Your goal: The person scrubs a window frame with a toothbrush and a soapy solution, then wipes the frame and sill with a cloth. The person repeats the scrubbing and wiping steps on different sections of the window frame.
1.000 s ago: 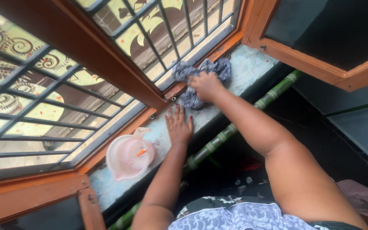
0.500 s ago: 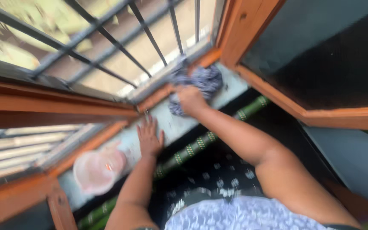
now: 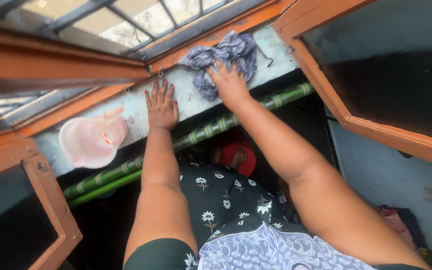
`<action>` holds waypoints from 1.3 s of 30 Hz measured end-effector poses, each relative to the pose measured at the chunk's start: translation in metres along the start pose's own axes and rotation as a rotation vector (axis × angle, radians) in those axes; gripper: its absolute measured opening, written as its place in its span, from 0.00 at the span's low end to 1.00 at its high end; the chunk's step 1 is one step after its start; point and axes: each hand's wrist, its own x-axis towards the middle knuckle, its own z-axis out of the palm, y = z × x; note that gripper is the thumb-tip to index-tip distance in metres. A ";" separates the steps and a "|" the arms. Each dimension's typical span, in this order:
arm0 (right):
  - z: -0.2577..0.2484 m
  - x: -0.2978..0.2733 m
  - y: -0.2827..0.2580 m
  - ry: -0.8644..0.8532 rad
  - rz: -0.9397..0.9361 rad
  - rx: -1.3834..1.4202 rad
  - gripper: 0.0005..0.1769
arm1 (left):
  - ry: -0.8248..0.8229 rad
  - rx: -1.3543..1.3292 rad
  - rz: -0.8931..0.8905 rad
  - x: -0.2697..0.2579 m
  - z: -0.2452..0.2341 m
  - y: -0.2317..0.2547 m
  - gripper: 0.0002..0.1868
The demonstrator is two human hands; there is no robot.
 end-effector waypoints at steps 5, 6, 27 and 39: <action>0.022 0.015 0.012 -0.153 -0.024 -0.028 0.33 | -0.020 0.067 -0.011 -0.002 0.023 -0.007 0.29; 0.019 0.018 0.012 -0.174 -0.034 -0.029 0.33 | 0.004 0.091 0.001 -0.001 0.025 -0.004 0.28; -0.023 0.014 -0.300 -0.131 -0.707 0.066 0.13 | 0.624 -0.975 -1.193 -0.165 -0.114 -0.076 0.40; -0.007 0.035 -0.279 -0.148 -0.522 -0.050 0.12 | 0.505 -1.498 -1.077 -0.110 -0.133 -0.037 0.17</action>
